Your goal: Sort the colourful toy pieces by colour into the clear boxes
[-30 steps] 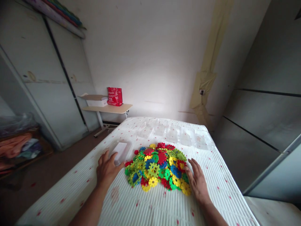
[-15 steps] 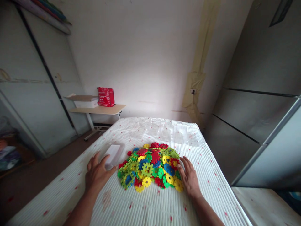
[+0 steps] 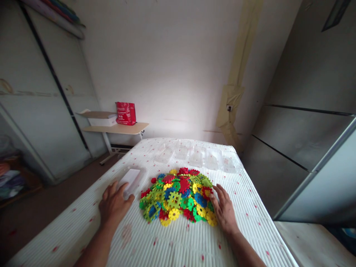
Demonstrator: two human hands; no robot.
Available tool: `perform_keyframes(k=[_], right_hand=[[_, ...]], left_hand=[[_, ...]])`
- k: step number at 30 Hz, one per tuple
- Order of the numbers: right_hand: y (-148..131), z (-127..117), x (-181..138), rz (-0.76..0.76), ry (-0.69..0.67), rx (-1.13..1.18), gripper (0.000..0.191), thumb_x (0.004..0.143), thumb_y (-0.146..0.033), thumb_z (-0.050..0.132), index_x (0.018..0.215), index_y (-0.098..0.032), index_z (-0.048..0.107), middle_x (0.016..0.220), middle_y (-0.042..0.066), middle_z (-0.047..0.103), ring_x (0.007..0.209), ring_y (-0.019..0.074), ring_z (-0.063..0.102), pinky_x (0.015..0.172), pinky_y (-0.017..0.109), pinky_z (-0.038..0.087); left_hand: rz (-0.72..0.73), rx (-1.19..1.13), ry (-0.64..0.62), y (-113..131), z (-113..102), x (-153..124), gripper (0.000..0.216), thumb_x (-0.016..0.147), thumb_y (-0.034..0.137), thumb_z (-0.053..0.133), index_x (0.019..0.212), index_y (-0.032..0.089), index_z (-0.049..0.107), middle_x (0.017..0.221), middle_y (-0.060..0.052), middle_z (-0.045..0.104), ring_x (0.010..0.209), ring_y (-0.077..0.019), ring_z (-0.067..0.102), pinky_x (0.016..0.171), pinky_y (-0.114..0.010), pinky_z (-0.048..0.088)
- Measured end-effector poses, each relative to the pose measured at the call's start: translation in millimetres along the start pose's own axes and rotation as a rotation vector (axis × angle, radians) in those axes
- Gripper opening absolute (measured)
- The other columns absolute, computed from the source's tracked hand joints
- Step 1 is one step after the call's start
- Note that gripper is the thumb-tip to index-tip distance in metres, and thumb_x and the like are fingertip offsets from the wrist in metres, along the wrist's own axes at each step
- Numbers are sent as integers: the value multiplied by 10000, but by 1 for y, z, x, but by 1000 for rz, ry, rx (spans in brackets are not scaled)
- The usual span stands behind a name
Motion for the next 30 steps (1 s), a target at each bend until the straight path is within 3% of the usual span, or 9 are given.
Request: perform_keyframes(k=[4, 8, 13, 16, 22, 30], right_hand=[[-14, -2, 27, -203, 37, -148, 358, 870, -405, 444, 1138, -209, 577, 1216, 113, 572, 1111, 258, 509, 890, 442, 442], [-60, 9, 87, -323, -32, -298, 301, 886, -264, 409, 1097, -186, 609, 1120, 104, 638, 1104, 259, 480, 894, 423, 367], [-109, 61, 157, -211, -350, -555, 379, 882, -156, 335, 1213, -173, 519, 1212, 121, 586, 1182, 246, 390, 944, 435, 261], [-119, 98, 183, -175, -414, -593, 418, 875, -116, 314, 1265, -164, 458, 1229, 150, 567, 1188, 256, 380, 934, 479, 242], [-119, 138, 202, -167, -469, -628, 430, 847, -40, 299, 1213, -163, 491, 1121, 166, 620, 1090, 264, 465, 906, 534, 230], [-126, 143, 189, -295, -535, -632, 374, 853, -82, 324, 1141, -190, 536, 1076, 134, 644, 1038, 241, 497, 946, 531, 162]], left_hand=[[3, 13, -15, 4, -3, -2, 497, 786, 442, 441, 1242, 256, 507, 1416, -89, 331, 1324, -321, 202, 980, -607, 241], [13, 12, -8, 6, -6, -4, 542, 770, 488, 477, 1255, 249, 497, 1424, -93, 328, 1336, -324, 171, 995, -615, 200], [40, 16, 88, 6, -8, -5, 479, 801, 450, 458, 1222, 233, 533, 1412, -108, 352, 1326, -320, 212, 1006, -596, 193], [47, 11, 118, 7, -7, -4, 441, 801, 400, 478, 1198, 225, 556, 1406, -112, 369, 1333, -311, 207, 1019, -572, 193], [64, -43, 151, 6, -4, 0, 367, 805, 308, 471, 1136, 218, 602, 1355, -112, 436, 1310, -303, 270, 1021, -554, 218], [79, -71, 185, 5, 1, 0, 371, 788, 313, 499, 1133, 228, 604, 1349, -105, 444, 1307, -309, 271, 1019, -544, 223]])
Point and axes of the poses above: each hand's wrist, its own x-axis towards the middle knuckle, its own z-axis out of the palm, y = z × x, the point moved 2 cm from there along x, towards the middle knuckle
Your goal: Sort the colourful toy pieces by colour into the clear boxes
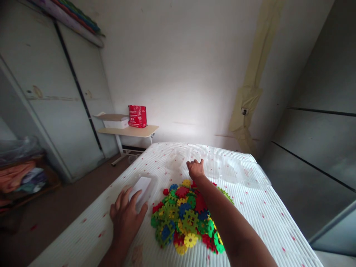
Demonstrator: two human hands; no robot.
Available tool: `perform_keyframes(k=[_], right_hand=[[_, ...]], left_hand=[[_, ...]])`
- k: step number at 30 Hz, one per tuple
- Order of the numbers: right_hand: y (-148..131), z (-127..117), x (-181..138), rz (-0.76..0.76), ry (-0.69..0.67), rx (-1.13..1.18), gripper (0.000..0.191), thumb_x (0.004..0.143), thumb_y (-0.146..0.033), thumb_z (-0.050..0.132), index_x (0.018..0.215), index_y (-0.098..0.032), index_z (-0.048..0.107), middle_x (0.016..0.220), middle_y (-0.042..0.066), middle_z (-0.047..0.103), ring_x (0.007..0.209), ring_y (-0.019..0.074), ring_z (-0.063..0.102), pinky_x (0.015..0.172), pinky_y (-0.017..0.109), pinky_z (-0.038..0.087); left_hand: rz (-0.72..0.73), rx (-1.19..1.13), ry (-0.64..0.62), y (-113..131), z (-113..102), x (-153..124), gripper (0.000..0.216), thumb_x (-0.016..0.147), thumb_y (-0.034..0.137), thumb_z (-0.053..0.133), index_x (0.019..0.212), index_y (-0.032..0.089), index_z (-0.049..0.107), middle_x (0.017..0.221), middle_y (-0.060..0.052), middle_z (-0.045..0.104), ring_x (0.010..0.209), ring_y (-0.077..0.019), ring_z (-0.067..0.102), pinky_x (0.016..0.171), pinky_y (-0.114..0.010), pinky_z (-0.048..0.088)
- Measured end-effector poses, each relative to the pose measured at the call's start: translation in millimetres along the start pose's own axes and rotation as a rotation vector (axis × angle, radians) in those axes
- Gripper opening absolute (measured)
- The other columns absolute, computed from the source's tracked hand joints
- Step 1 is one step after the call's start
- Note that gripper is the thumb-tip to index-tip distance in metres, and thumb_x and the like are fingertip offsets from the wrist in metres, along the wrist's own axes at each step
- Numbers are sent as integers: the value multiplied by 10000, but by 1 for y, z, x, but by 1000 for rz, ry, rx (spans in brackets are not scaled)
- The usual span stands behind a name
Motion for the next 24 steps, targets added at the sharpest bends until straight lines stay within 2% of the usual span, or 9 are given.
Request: perform_keyframes(k=[8, 12, 17, 20, 24], right_hand=[[-2, -5, -13, -37, -11, -5, 305, 837, -133, 398, 1086, -190, 565, 1001, 122, 662, 994, 248, 526, 936, 550, 164], [-5, -15, -12, -48, 42, -3, 293, 852, -245, 424, 1109, -177, 548, 1109, 138, 616, 1058, 275, 477, 947, 567, 167], [-28, -26, 2, -197, 108, -17, 301, 883, -218, 369, 1123, -166, 542, 1172, 128, 586, 1140, 256, 404, 993, 509, 169], [-46, -22, 15, -252, 77, -23, 304, 890, -186, 347, 1111, -168, 556, 1142, 117, 612, 1119, 237, 426, 1006, 502, 158], [-63, -10, 28, -250, 21, -44, 307, 870, -116, 348, 1061, -144, 586, 1038, 137, 658, 1026, 245, 506, 977, 555, 157]], left_hand=[[10, -12, 17, -2, -2, -1, 378, 797, 347, 484, 1130, 219, 607, 1347, -100, 445, 1302, -319, 281, 1014, -528, 237], [11, -32, 22, -1, -3, -1, 378, 805, 345, 477, 1137, 217, 604, 1345, -104, 446, 1306, -323, 275, 1017, -526, 235], [22, -58, 48, 0, -3, -1, 375, 814, 336, 464, 1130, 195, 609, 1337, -117, 448, 1301, -324, 282, 1021, -524, 235], [22, -60, 45, 0, -2, -1, 361, 815, 322, 467, 1122, 198, 611, 1332, -117, 452, 1300, -316, 289, 1026, -520, 233], [15, -57, 51, 0, -2, -2, 338, 820, 299, 467, 1112, 209, 611, 1337, -114, 454, 1301, -309, 293, 1038, -534, 203]])
Point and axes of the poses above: each hand's wrist, its own x-axis towards the middle knuckle, its own z-axis out of the palm, y = z × x, the point moved 2 cm from there along x, towards the middle knuckle
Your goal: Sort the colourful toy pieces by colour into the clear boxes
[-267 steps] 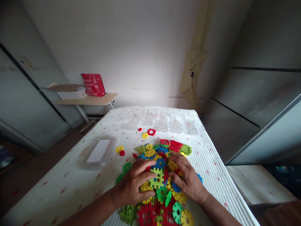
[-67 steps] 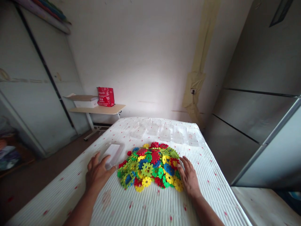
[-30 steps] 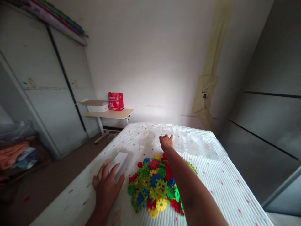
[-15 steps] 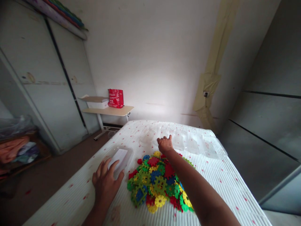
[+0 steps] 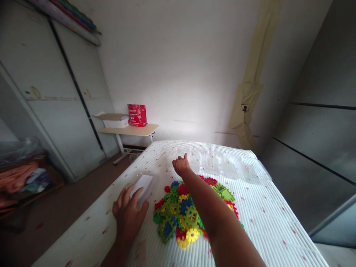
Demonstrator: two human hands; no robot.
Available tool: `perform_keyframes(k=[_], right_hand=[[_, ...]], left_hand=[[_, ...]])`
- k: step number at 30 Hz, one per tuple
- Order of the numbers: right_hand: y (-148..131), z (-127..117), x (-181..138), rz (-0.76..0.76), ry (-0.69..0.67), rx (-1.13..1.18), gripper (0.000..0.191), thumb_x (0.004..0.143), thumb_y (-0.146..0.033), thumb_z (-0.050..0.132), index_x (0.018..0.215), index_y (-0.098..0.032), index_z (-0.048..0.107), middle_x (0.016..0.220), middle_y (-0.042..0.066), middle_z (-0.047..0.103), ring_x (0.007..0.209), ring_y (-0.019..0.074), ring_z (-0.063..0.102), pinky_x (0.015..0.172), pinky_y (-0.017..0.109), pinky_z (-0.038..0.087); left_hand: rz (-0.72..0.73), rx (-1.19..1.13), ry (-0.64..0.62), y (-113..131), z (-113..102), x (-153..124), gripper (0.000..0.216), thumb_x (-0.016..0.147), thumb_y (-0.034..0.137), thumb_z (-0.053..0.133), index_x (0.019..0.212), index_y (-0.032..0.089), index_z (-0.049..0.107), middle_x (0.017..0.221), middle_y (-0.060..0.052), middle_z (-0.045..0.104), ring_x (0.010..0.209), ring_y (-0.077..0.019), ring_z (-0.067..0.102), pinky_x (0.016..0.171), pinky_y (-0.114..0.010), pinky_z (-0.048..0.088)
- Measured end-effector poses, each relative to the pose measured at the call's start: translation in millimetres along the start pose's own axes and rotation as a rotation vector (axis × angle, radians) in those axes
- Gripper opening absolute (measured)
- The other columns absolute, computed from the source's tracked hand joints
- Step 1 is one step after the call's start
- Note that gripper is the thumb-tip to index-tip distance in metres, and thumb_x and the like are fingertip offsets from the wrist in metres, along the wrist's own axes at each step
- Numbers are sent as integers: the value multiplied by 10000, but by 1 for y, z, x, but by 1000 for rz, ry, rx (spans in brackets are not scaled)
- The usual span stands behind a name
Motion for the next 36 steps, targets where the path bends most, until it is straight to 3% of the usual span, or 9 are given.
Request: perform_keyframes(k=[14, 18, 21, 25, 28, 31, 36], right_hand=[[-5, 5, -6, 10, -60, -13, 304, 841, -74, 379, 1059, -164, 571, 967, 124, 681, 962, 231, 555, 964, 564, 159], [-6, -11, -10, 2, -21, 11, 342, 848, -87, 358, 1120, -176, 545, 1059, 128, 652, 1023, 244, 517, 970, 568, 153], [-2, -36, -25, -47, 106, 61, 354, 867, -134, 363, 1183, -181, 514, 1117, 121, 625, 1084, 244, 477, 994, 543, 160], [18, -69, -76, -109, 416, 205, 348, 866, -220, 437, 1198, -166, 524, 1134, 119, 615, 1087, 247, 484, 977, 471, 280], [46, -74, -136, -109, 614, 324, 292, 868, -220, 457, 1136, -173, 564, 1037, 105, 649, 1002, 232, 541, 868, 407, 414], [77, -56, -201, 17, 725, 376, 218, 870, -216, 461, 1036, -185, 599, 915, 84, 668, 896, 213, 587, 796, 371, 474], [117, -4, -289, 319, 741, 325, 203, 871, -253, 447, 900, -192, 638, 828, 69, 687, 749, 187, 637, 661, 299, 510]], left_hand=[[17, -20, -2, 1, -2, 0, 347, 819, 300, 458, 1114, 194, 609, 1331, -119, 461, 1305, -306, 282, 1050, -540, 172], [28, -27, 8, 0, -1, 0, 346, 821, 304, 451, 1103, 190, 618, 1326, -124, 470, 1302, -308, 294, 1046, -544, 175], [26, -52, 21, 0, 0, 0, 339, 812, 294, 463, 1093, 192, 622, 1313, -122, 483, 1298, -307, 302, 1055, -536, 167], [68, -104, 103, -1, -3, 0, 298, 815, 272, 479, 1062, 187, 623, 1280, -119, 511, 1279, -312, 336, 1059, -548, 155], [185, -198, 248, 2, -11, -2, 236, 802, 256, 525, 1003, 191, 630, 1191, -110, 574, 1213, -309, 421, 1044, -561, 192], [357, -337, 311, 14, -20, -7, 184, 788, 189, 547, 949, 204, 635, 1092, -85, 623, 1103, -262, 514, 1029, -516, 268], [587, -533, 211, 43, -25, -19, 232, 782, 93, 522, 953, 205, 630, 1019, -71, 637, 1012, -205, 549, 910, -383, 421]])
Point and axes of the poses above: each hand's wrist, its own x-axis towards the middle knuckle, its own z-axis out of the palm, y = z × x, the point moved 2 cm from there along x, towards the middle knuckle
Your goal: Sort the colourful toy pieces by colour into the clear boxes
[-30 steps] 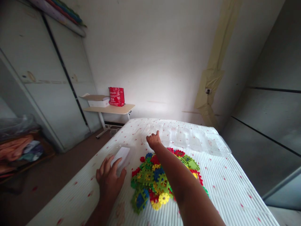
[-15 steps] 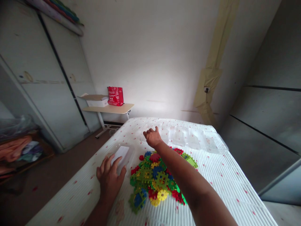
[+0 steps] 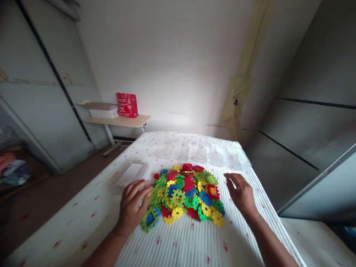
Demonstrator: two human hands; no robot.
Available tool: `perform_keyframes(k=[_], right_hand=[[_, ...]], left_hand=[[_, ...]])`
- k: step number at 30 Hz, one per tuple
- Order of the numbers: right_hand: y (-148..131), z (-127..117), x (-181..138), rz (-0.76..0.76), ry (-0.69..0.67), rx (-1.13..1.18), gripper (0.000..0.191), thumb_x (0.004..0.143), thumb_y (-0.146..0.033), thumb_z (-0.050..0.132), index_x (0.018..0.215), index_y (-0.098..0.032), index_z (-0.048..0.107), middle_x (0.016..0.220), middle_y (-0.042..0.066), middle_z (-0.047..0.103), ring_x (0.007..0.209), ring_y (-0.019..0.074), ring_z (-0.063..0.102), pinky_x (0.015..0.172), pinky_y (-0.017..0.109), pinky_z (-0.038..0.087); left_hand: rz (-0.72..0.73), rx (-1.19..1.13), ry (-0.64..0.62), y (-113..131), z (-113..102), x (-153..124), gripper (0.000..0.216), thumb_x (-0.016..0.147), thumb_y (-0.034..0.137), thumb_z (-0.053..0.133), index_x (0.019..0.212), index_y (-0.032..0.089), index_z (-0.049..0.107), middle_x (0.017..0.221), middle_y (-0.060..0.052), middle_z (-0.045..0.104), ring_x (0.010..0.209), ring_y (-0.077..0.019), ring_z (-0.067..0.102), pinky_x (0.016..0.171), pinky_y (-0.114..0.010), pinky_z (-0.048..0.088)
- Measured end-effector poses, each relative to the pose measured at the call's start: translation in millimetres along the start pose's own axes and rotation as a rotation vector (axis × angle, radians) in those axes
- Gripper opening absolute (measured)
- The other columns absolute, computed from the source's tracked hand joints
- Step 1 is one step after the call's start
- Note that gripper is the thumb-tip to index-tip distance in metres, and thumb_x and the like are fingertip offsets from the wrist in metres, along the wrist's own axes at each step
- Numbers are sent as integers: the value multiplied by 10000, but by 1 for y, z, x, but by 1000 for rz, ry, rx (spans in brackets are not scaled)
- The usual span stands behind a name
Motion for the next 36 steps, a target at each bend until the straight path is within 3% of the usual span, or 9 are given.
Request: perform_keyframes(k=[5, 8, 12, 17, 27, 31, 36], right_hand=[[30, 9, -37, 169, 19, -8, 261, 853, -310, 428, 824, -198, 662, 785, 65, 700, 715, 192, 653, 661, 308, 523], [25, 24, -39, 186, -58, 62, 285, 848, -312, 405, 831, -206, 670, 810, 65, 702, 729, 188, 653, 674, 306, 522], [14, 36, -41, 178, -202, 103, 298, 850, -324, 402, 849, -208, 678, 837, 67, 697, 768, 184, 649, 689, 285, 509], [14, 37, -45, 211, -259, 99, 310, 844, -352, 404, 818, -207, 678, 795, 64, 694, 740, 183, 642, 683, 277, 498], [15, 40, -46, 267, -253, 80, 314, 829, -348, 401, 796, -204, 678, 766, 62, 689, 730, 186, 635, 685, 283, 494], [16, 39, -44, 352, -229, 111, 305, 802, -342, 406, 819, -206, 678, 829, 74, 703, 794, 202, 640, 714, 301, 499], [17, 43, -33, 526, -246, 148, 340, 776, -382, 441, 955, -193, 660, 904, 72, 695, 714, 183, 647, 637, 279, 496]], left_hand=[[-4, -59, -110, 12, 11, 1, 235, 803, 96, 470, 936, 198, 635, 995, -68, 638, 973, -190, 556, 879, -359, 443], [-81, -78, -269, 13, 14, 14, 220, 806, 126, 460, 896, 199, 648, 933, -58, 649, 911, -182, 572, 830, -333, 464], [-210, -95, -471, 16, 18, 52, 196, 800, 158, 480, 859, 212, 659, 874, -29, 670, 866, -168, 591, 798, -297, 474], [-259, -49, -433, 15, 31, 84, 180, 805, 175, 491, 880, 206, 652, 905, -28, 675, 884, -173, 593, 820, -301, 464], [-260, -83, -227, -8, 62, 36, 226, 828, 181, 440, 912, 205, 648, 946, -44, 674, 930, -180, 594, 847, -315, 486], [-248, -98, -249, -5, 70, 34, 246, 810, 175, 455, 958, 214, 647, 1020, -47, 655, 989, -188, 576, 898, -338, 476], [-263, -100, -300, -10, 76, 30, 247, 808, 187, 467, 980, 203, 643, 1041, -57, 650, 1003, -194, 573, 912, -357, 474]])
Point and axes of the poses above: each hand's wrist, its own x-axis towards the middle knuckle, its own z-axis out of the palm, y = z × x, the point moved 2 cm from there along x, towards the middle knuckle
